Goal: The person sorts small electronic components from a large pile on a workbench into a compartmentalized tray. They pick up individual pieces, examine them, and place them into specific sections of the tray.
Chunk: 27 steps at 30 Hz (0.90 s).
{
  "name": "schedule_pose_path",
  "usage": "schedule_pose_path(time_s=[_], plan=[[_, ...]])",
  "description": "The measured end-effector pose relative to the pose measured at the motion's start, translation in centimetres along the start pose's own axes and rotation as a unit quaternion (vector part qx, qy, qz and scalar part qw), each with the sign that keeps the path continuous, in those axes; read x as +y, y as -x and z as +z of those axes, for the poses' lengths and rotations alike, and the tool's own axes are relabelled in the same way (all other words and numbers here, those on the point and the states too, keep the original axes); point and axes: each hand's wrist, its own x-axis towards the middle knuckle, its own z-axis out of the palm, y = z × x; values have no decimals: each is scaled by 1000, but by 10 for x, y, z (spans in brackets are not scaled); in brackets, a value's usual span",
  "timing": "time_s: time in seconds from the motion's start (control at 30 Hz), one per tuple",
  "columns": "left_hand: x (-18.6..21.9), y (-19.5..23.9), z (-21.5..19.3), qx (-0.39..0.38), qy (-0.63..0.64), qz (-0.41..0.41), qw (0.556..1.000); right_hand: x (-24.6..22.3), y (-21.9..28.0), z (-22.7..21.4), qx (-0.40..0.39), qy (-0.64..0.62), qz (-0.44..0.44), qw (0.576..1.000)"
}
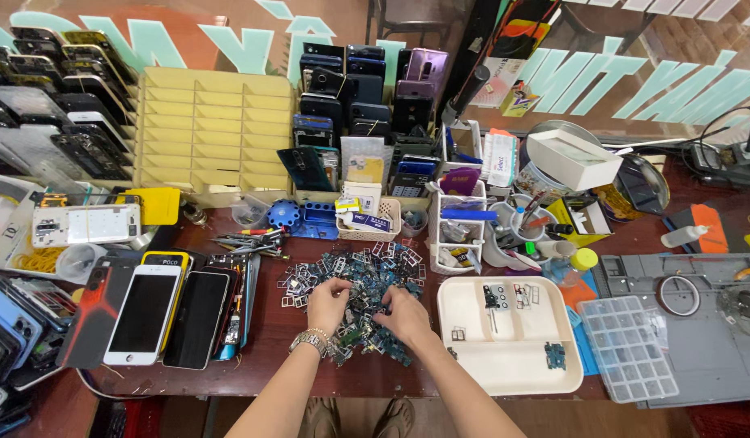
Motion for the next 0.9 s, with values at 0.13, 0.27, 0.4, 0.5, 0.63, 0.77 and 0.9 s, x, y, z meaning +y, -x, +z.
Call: schedule_pose_path(time_s=[0.13, 0.27, 0.4, 0.5, 0.63, 0.77, 0.9], plan=[[-1, -1, -8, -23, 2, -30, 999, 1, -2, 4, 29, -11, -9, 999], [8, 4, -12, -67, -16, -2, 998, -1, -4, -5, 54, -40, 13, 998], [23, 18, -15, -100, -170, 22, 980, -27, 6, -13, -21, -37, -15, 999], [30, 24, -15, -91, -231, 36, 968, -50, 15, -5, -36, 33, -72, 996], [23, 21, -15, -89, -209, 59, 972, -59, 7, 5, -20, 68, -75, 995], [6, 10, -13, -102, -129, 69, 984, -50, 0, 9, -5, 29, -85, 996], [-7, -1, -9, -119, -61, 66, 989, -36, -6, 13, 6, -36, -81, 996]])
